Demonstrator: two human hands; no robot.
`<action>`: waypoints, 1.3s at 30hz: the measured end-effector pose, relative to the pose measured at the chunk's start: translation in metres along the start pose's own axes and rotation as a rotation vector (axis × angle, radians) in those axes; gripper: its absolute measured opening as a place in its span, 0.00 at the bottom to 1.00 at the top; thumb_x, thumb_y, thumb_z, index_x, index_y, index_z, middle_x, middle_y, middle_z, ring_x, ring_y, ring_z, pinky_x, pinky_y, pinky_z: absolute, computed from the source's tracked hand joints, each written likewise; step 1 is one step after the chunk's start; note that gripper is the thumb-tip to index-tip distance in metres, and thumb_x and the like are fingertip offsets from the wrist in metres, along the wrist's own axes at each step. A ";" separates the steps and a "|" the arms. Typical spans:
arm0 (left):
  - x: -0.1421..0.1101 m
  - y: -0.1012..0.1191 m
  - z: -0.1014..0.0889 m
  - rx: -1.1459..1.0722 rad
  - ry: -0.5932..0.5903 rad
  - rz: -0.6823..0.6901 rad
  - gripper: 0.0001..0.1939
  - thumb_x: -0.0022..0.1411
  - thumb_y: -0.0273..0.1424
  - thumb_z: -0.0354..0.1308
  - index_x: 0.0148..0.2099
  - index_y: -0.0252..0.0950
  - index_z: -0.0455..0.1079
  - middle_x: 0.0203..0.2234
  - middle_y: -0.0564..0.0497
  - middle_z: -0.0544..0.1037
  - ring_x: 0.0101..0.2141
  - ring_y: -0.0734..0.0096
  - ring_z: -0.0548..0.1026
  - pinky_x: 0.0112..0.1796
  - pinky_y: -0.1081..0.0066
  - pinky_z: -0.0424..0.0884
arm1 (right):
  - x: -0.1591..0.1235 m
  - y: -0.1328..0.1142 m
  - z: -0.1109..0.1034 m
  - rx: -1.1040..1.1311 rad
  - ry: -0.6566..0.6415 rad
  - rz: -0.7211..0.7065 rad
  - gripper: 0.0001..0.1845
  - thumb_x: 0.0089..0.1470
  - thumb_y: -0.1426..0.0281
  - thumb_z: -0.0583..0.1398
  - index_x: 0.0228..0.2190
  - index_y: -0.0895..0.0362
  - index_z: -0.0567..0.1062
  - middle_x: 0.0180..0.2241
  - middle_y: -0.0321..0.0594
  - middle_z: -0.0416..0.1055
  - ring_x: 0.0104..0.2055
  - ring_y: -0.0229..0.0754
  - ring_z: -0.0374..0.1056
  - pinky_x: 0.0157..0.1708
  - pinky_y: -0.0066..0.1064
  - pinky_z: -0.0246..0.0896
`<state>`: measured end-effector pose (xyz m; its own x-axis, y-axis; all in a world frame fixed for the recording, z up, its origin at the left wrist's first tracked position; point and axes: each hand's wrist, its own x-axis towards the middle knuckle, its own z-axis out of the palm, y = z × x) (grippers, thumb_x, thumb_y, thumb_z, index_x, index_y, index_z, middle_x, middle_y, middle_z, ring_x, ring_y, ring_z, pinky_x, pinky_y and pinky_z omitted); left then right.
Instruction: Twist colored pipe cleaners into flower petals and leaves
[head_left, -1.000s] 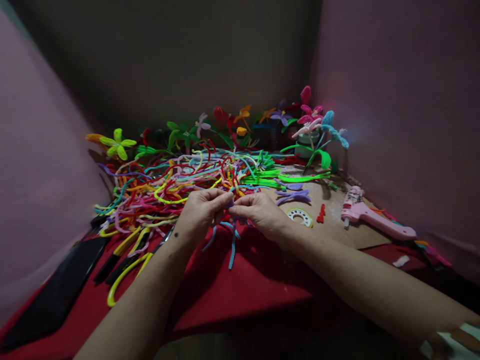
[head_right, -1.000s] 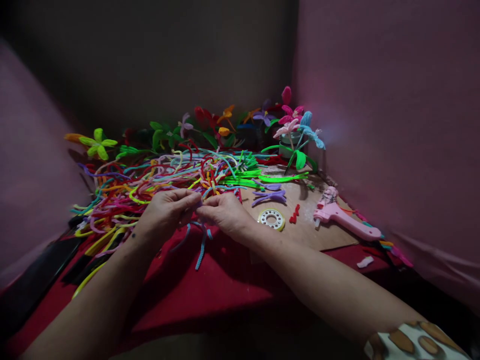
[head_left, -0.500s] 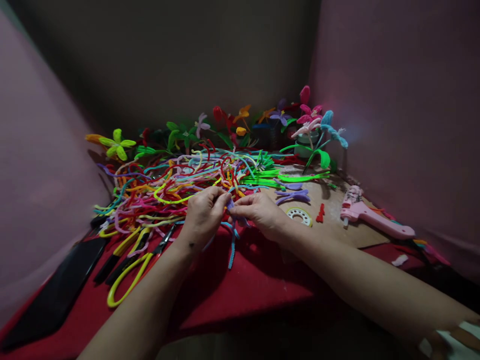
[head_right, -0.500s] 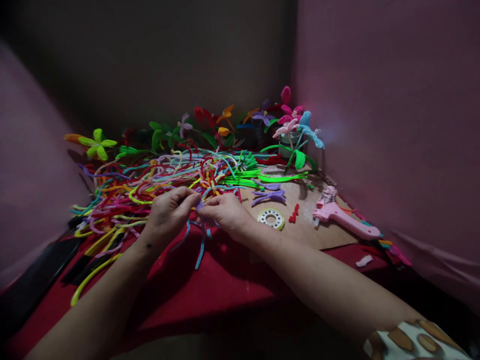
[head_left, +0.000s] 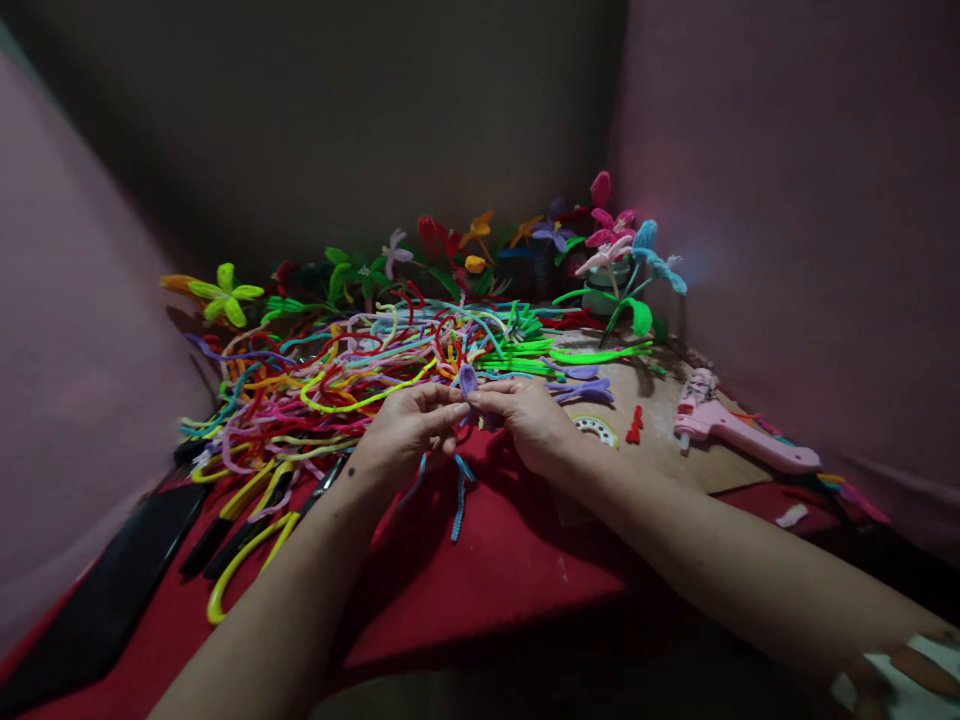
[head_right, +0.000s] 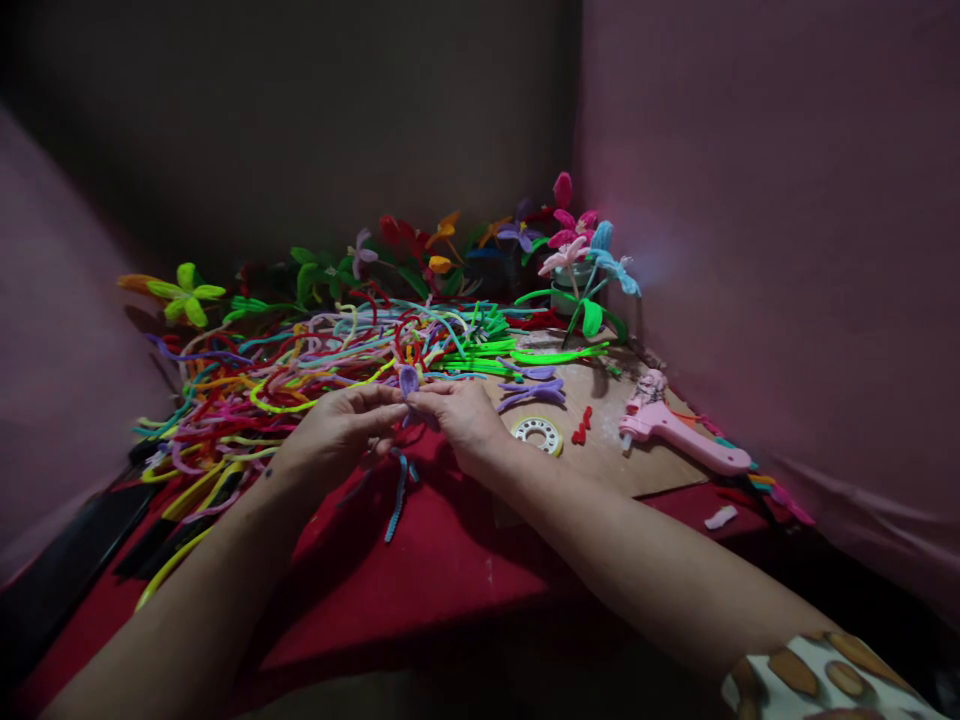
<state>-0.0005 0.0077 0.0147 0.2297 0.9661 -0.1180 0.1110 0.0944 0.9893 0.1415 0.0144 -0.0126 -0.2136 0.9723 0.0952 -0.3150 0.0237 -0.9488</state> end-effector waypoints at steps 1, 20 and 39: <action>0.000 0.000 0.001 0.019 0.022 0.005 0.12 0.44 0.33 0.64 0.31 0.32 0.69 0.16 0.56 0.70 0.12 0.84 0.62 0.13 0.81 0.52 | 0.000 0.001 0.000 -0.012 0.001 -0.011 0.08 0.39 0.70 0.59 0.14 0.60 0.69 0.14 0.31 0.60 0.20 0.31 0.51 0.23 0.28 0.44; 0.002 -0.007 0.004 0.024 0.018 0.103 0.13 0.48 0.35 0.61 0.32 0.30 0.67 0.15 0.54 0.71 0.13 0.79 0.65 0.15 0.78 0.61 | -0.001 0.000 0.001 -0.197 0.074 -0.152 0.09 0.42 0.69 0.55 0.19 0.61 0.71 0.17 0.32 0.63 0.21 0.31 0.56 0.24 0.25 0.50; 0.001 -0.027 0.013 0.959 0.421 0.864 0.05 0.56 0.26 0.51 0.30 0.33 0.69 0.23 0.51 0.74 0.25 0.75 0.71 0.28 0.76 0.65 | 0.003 0.009 0.000 -0.282 0.134 -0.135 0.07 0.39 0.71 0.54 0.16 0.60 0.66 0.16 0.32 0.61 0.20 0.32 0.55 0.23 0.26 0.51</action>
<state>0.0097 0.0031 -0.0133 0.2770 0.6468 0.7106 0.7462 -0.6107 0.2650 0.1374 0.0177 -0.0211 -0.0579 0.9775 0.2030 -0.0598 0.1996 -0.9781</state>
